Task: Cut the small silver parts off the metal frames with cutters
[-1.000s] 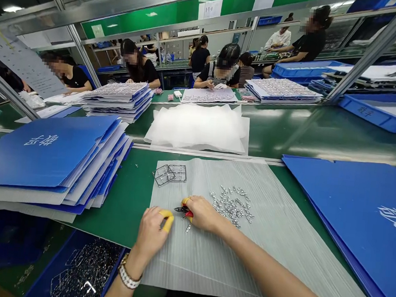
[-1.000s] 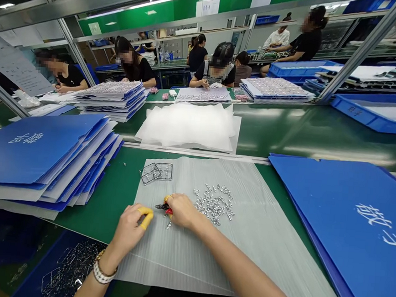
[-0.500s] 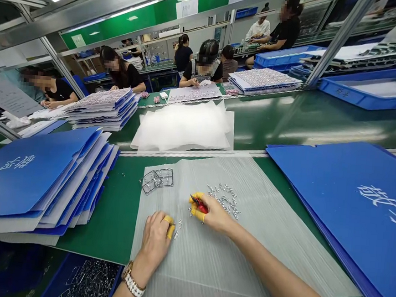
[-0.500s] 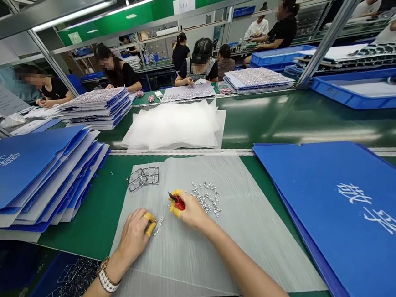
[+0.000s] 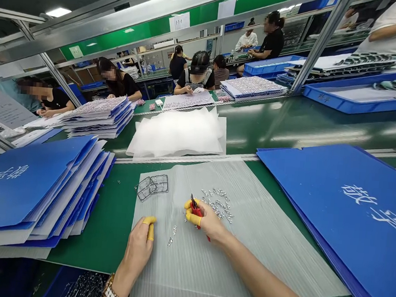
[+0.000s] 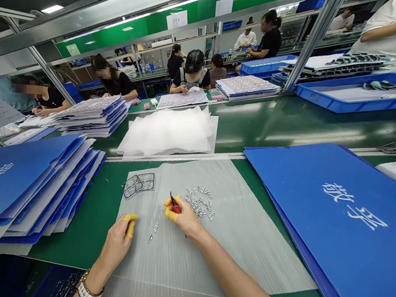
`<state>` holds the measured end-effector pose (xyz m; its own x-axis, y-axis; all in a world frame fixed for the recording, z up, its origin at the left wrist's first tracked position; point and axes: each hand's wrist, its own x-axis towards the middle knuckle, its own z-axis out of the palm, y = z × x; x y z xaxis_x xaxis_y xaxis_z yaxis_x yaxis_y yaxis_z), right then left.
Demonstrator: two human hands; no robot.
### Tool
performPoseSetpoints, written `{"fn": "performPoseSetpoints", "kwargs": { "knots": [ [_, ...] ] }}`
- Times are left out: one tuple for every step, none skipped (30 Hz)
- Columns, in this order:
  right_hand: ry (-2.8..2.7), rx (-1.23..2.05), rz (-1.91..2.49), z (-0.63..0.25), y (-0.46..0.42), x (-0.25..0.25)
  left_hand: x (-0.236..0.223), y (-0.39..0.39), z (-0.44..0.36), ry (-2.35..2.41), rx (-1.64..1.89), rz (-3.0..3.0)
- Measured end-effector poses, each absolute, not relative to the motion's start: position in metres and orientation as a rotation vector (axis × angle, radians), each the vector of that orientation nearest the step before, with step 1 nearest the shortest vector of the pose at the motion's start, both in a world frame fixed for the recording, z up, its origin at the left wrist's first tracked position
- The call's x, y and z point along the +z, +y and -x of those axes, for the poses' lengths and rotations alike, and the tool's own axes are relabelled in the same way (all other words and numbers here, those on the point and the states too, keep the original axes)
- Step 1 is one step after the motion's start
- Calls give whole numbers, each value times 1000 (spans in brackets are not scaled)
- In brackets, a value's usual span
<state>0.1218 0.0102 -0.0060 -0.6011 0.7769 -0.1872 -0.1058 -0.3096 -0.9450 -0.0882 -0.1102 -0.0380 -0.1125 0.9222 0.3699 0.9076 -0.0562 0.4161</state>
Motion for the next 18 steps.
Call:
{"fn": "performPoseSetpoints", "kwargs": {
  "knots": [
    [-1328,1967,889,-121,9,-6,-35,-110,88,2127,905,-2062],
    [-1313,1969,892,-121,9,-6,-32,-110,88,2113,908,-2055],
    [-1298,1966,890,-120,8,-6,-30,-110,88,2102,919,-2053],
    [-1284,1958,886,-120,7,-6,-27,-109,87,2093,937,-2054],
    [-1272,1947,878,-119,6,-6,-25,-108,86,2084,961,-2056],
    [-1263,1935,871,-119,5,-7,-23,-106,85,2074,987,-2058],
    [-1259,1922,864,-118,4,-7,-21,-104,82,2066,1014,-2053],
    [-1257,1909,856,-117,2,-7,-20,-102,80,2061,1039,-2039],
    [-1257,1899,842,-116,1,-7,-19,-100,76,2060,1063,-2008],
    [-1257,1889,824,-115,0,-8,-19,-97,73,2062,1084,-1962],
    [-1259,1882,802,-114,-1,-8,-18,-95,69,2063,1099,-1903],
    [-1262,1874,782,-113,-3,-9,-17,-92,65,2061,1101,-1839],
    [-1265,1868,766,-111,-3,-10,-17,-90,62,2052,1091,-1778],
    [-1268,1865,757,-110,-4,-12,-16,-87,59,2032,1079,-1727],
    [-1271,1866,755,-108,-5,-14,-15,-85,57,2002,1076,-1685],
    [-1276,1870,753,-106,-6,-16,-15,-83,54,1961,1083,-1651],
    [-1286,1879,746,-104,-6,-18,-15,-81,53,1912,1100,-1620],
    [-1294,1886,734,-102,-7,-19,-15,-80,51,1862,1124,-1590]
  ]
}}
